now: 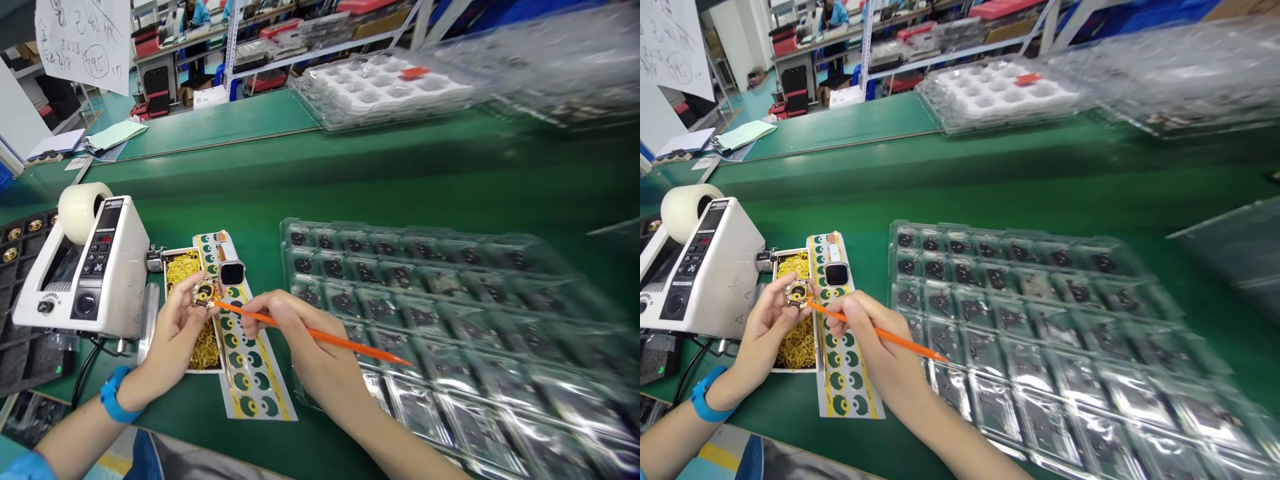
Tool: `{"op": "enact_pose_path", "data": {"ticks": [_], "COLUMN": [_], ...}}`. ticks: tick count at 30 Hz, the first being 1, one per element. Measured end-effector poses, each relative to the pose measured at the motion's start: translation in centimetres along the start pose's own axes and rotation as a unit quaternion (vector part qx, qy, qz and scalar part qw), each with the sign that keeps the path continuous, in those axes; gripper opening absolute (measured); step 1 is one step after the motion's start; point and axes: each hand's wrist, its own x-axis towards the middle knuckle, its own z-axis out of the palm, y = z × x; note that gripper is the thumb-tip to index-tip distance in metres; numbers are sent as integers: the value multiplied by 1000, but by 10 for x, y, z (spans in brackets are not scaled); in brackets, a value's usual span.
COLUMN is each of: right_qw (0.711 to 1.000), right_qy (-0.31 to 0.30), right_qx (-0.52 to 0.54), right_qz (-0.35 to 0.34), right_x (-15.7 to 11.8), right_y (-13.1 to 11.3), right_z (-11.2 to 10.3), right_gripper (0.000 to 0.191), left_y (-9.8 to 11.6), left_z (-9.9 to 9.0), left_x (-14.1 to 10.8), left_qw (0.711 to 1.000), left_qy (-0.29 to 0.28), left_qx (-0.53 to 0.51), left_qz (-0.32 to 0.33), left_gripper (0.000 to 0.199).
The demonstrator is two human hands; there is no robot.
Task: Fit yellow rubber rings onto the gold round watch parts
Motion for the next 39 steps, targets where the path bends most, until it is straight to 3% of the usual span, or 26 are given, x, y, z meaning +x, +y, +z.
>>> {"op": "enact_pose_path", "data": {"ticks": [7,9,11,13,15,17,19,22,25,28,39], "right_qw": [999,998,985,952,899,849,826,861,917,946,965], "right_qy": [4,3,-8,-38,-80,-109,-119,-87,-10,57,96], "right_qx": [29,-24,-84,-140,-203,-270,-298,-244,-183,-158,-138], "right_qz": [-16,-60,-148,-270,-379,-441,-463,-438,-354,-278,-201], "right_x": [0,-2,-2,-1,0,2,2,0,-4,-5,-2], "right_y": [8,9,10,12,14,16,17,13,7,4,8], "right_z": [4,5,6,5,4,2,0,-2,-2,-1,6], "right_gripper": [30,18,10,11,15,20,22,13,15,17,12], "left_y": [1,2,3,5,8,10,10,9,8,8,4], "left_z": [2,1,0,-1,-2,-3,-3,-3,-1,0,4], "left_x": [1,2,3,3,4,5,5,6,5,4,1], "left_qw": [1000,999,998,997,994,992,991,991,992,992,989], "left_qy": [19,29,44,54,62,68,75,75,52,10,-54], "left_qx": [-9,-13,-23,-46,-71,-88,-93,-94,-88,-94,-92], "left_qz": [-14,-20,-25,-35,-48,-57,-59,-60,-69,-83,-102], "left_gripper": [35,39,43,44,45,45,44,43,42,42,51]}}
